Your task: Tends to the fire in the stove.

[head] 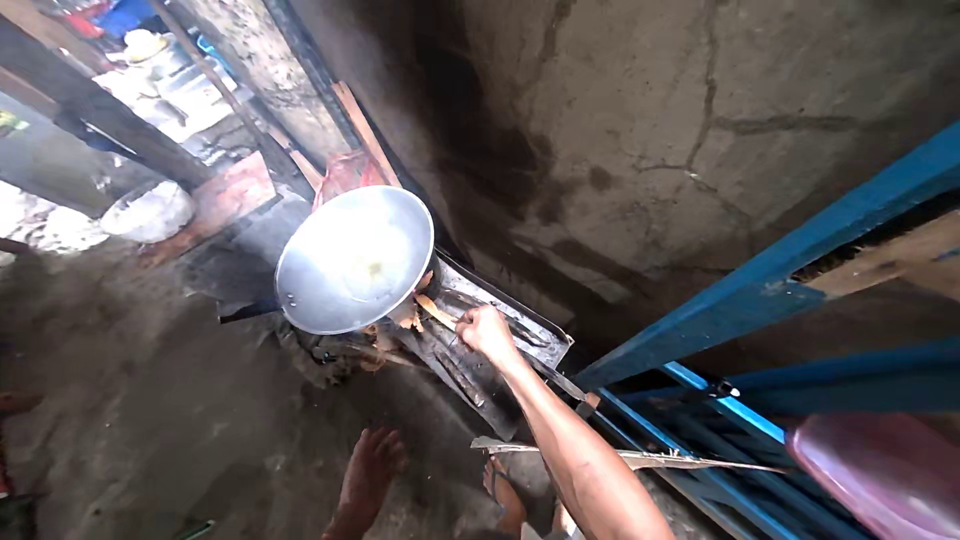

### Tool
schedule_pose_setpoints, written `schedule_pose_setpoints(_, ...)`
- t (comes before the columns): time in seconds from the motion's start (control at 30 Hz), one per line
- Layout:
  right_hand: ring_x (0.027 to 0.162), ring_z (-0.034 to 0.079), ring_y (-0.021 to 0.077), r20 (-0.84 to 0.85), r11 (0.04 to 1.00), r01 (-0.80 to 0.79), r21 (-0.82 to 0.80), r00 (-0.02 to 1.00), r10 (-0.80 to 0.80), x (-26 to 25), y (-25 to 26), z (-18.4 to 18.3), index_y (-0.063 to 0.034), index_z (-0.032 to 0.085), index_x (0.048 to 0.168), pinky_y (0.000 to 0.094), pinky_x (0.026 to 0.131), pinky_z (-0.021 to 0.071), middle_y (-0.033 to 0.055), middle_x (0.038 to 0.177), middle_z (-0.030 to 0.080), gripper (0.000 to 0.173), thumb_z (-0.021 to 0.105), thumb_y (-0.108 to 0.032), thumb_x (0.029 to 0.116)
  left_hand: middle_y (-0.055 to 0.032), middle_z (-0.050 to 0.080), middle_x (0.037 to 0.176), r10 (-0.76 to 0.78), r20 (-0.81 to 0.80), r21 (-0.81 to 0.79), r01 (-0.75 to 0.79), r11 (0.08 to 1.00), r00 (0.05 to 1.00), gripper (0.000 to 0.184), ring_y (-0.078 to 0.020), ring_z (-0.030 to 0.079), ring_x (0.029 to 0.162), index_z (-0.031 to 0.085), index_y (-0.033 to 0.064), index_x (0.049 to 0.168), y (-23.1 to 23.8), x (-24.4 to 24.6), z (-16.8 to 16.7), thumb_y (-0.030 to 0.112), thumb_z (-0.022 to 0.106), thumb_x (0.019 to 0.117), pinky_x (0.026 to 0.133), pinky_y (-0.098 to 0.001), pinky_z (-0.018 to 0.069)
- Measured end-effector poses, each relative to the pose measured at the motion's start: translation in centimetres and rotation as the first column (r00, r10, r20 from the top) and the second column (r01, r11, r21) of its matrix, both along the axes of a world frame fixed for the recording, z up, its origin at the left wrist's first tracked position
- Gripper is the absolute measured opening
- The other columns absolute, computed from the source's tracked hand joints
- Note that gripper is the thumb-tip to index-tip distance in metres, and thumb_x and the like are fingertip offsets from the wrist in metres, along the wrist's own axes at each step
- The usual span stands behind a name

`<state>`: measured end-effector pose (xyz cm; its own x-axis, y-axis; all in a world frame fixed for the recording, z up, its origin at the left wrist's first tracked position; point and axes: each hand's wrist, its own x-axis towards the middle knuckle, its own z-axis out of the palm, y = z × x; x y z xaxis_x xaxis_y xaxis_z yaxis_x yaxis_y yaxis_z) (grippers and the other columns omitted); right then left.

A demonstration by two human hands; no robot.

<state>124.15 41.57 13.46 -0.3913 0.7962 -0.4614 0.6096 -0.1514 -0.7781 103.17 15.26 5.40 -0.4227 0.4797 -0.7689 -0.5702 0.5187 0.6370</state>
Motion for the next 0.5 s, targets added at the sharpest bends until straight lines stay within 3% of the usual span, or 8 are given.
schedule_pose_setpoints(0.17, 0.093, 0.072, 0.0255, 0.165, 0.999, -0.023, 0.047, 0.986, 0.015, -2.5, 1.7, 1.4, -0.0113, 0.075, 0.102, 0.0510, 0.084, 0.0569, 0.0100, 0.099, 0.075, 0.025, 0.063, -0.032, 0.0954, -0.0114, 0.068, 0.123, 0.021, 0.012, -0.016, -0.021, 1.000, 1.000, 0.056, -0.0213, 0.071, 0.093, 0.045, 0.0119, 0.147, -1.0, -0.2, -0.2, 0.051, 0.027, 0.1104, 0.074, -0.0379, 0.0590)
schedule_pose_setpoints(0.3, 0.104, 0.070, 0.0302, 0.224, 0.999, -0.011, 0.049, 0.975, 0.000, -4.5, 2.2, 1.3, -0.0099, 0.074, 0.103, 0.0548, 0.087, 0.0555, 0.0138, 0.108, 0.073, 0.026, 0.066, -0.033, 0.0931, -0.0087, 0.071, 0.114, 0.024, 0.007, -0.016, -0.024, 1.000, 1.000, 0.048, -0.0190, 0.071, 0.087, 0.050, 0.0117, 0.139, -1.3, 0.0, -0.3, 0.046, 0.030, 0.1111, 0.070, -0.0361, 0.0592)
schedule_pose_setpoints(0.4, 0.103, 0.070, 0.0305, 0.216, 1.000, 0.007, 0.013, 0.976, -0.010, -5.1, 2.9, 1.1, -0.0089, 0.074, 0.102, 0.0549, 0.087, 0.0551, 0.0141, 0.106, 0.073, 0.027, 0.068, -0.034, 0.0921, -0.0093, 0.071, 0.113, 0.005, -0.011, -0.045, -0.005, 0.999, 1.000, 0.045, -0.0192, 0.071, 0.087, 0.052, 0.0101, 0.137, -1.8, -0.2, -0.5, 0.042, 0.033, 0.1116, 0.071, -0.0359, 0.0585)
schedule_pose_setpoints(0.5, 0.084, 0.072, 0.0243, 0.141, 0.998, -0.036, -0.046, 0.989, 0.042, -4.2, 3.2, 1.0, -0.0087, 0.073, 0.104, 0.0480, 0.078, 0.0582, 0.0111, 0.095, 0.074, 0.027, 0.068, -0.033, 0.0937, -0.0095, 0.072, 0.115, -0.074, -0.047, -0.045, 0.072, 0.996, 0.996, 0.043, -0.0197, 0.072, 0.091, 0.054, 0.0086, 0.138, -3.2, -0.8, -0.7, 0.037, 0.035, 0.1118, 0.074, -0.0365, 0.0601)
